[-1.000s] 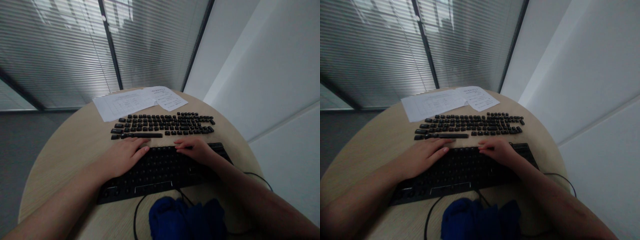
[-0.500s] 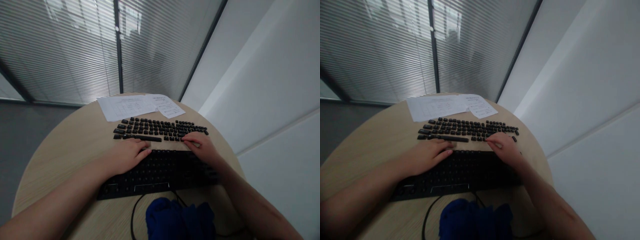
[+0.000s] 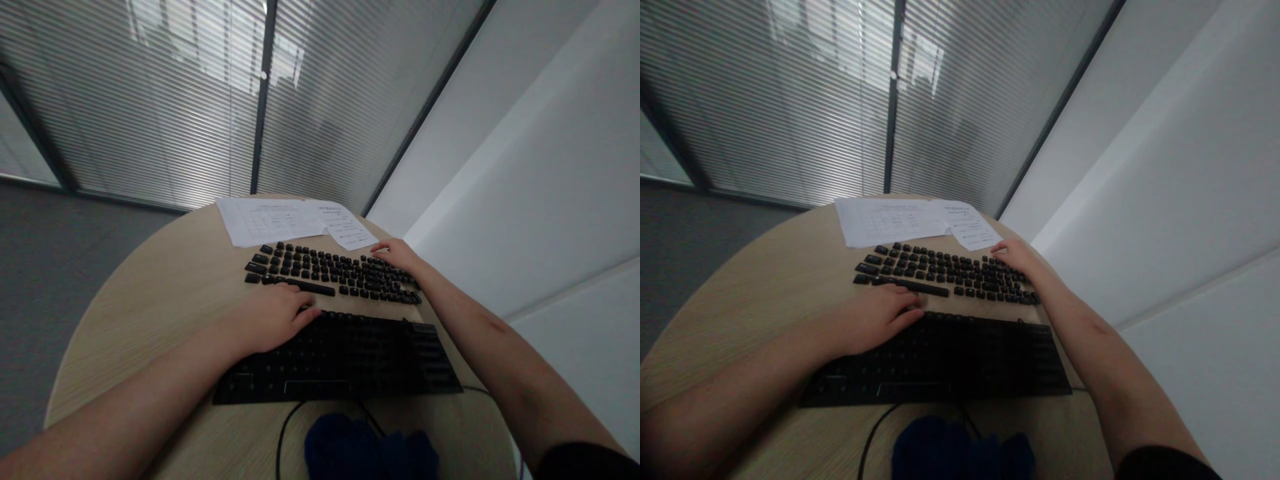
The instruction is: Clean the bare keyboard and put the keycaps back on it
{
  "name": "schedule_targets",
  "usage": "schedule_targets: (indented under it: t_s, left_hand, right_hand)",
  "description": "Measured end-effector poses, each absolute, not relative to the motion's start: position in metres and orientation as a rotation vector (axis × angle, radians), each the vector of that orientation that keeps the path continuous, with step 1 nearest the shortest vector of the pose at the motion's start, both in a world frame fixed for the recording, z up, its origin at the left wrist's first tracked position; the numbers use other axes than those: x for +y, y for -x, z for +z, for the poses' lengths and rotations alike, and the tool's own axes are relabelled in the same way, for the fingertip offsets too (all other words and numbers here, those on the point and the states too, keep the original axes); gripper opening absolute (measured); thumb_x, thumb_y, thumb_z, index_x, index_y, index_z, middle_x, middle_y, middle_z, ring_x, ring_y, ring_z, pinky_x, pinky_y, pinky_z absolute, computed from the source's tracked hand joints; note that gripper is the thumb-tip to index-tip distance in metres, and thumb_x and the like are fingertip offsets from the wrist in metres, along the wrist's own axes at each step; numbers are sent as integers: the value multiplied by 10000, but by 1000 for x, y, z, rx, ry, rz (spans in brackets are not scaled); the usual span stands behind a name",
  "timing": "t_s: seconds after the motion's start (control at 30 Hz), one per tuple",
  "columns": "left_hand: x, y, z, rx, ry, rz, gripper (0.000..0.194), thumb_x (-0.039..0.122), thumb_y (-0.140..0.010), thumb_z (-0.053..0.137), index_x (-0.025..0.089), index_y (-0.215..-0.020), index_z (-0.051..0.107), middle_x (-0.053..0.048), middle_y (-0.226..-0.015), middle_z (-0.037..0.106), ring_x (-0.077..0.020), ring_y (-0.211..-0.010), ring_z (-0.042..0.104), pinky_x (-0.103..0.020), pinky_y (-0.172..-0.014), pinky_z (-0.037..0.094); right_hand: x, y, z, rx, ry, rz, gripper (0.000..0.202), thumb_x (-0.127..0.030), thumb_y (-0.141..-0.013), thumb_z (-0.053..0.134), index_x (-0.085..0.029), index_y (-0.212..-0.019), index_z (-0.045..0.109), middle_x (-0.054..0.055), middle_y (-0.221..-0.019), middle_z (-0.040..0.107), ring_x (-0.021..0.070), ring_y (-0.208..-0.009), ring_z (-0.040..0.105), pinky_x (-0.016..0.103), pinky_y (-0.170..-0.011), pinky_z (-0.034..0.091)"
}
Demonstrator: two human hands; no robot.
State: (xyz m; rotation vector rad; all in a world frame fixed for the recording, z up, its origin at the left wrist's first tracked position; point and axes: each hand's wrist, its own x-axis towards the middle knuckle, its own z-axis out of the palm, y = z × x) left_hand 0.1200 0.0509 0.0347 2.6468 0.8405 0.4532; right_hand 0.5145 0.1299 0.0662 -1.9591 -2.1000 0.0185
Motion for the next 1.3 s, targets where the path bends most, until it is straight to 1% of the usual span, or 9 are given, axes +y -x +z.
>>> schedule_targets:
  t_s: [0.23,0.5,0.6,0.7,0.8,0.87,1.0,1.17,1.3]
  left_hand:
    - [50,-121,36,858,-2678,418,512,517,-1051,344,214,-980,751,-105,-948,744,-267,-893,693,-408,-827,519]
    - [49,-122,41,870,-2662,348,474,488,-1030,380,210,-910,744,-117,-949,748,-289,-897,705,-428,-816,530]
    - [50,-122,40,866,-2671,346,434,470,-1013,409,211,-908,742,-119,-954,745,-295,-905,703,-437,-826,536]
    - [51,-122,38,882,-2685,329,403,467,-999,439,211,-915,740,-114,-960,740,-285,-893,700,-425,-822,544]
    - [52,-124,36,882,-2719,290,365,445,-988,466,204,-948,737,-118,-995,739,-291,-916,701,-430,-839,547]
    - [52,-126,35,883,-2741,269,359,440,-988,471,199,-982,736,-126,-1019,738,-308,-946,704,-446,-855,547]
    - [55,-127,32,887,-2742,266,386,454,-996,448,202,-1036,738,-132,-1038,743,-317,-960,706,-462,-871,545]
    - [58,-126,29,875,-2747,303,419,484,-991,428,214,-1049,743,-133,-1065,759,-311,-986,707,-446,-884,545]
    - [55,-125,34,920,-2806,228,448,497,-998,390,209,-1062,727,-145,-1034,770,-329,-943,722,-467,-853,553]
  right_hand:
    - [153,-511,54,-2173,1974,164,110,-201,-787,788,-212,-889,830,68,-1003,810,251,-1011,717,385,-969,529]
    - [155,-499,48,-2058,1871,276,75,-164,-762,760,-156,-830,792,71,-831,797,206,-781,719,352,-808,576]
    - [141,-492,57,-1950,1778,239,160,-229,-817,725,-159,-948,783,86,-944,805,211,-865,733,372,-873,583]
    - [101,-485,64,-1861,1687,216,269,-352,-869,704,-184,-1070,763,88,-1049,797,222,-936,742,394,-910,593]
    - [45,-481,60,-1796,1593,214,305,-462,-860,733,-215,-1034,776,79,-988,795,234,-878,748,409,-850,616]
    - [9,-480,51,-1752,1541,208,292,-479,-845,758,-232,-999,786,71,-948,793,236,-848,747,411,-820,624]
    - [-33,-486,37,-1636,1535,170,242,-444,-835,771,-246,-974,781,66,-960,793,237,-860,745,422,-835,629]
    - [-43,-509,45,-1404,1510,98,283,-389,-834,734,-243,-1074,769,61,-986,771,227,-866,747,404,-829,629]
    - [-43,-528,49,-1221,1480,118,190,-340,-824,664,-235,-956,752,33,-862,717,213,-782,736,397,-806,613]
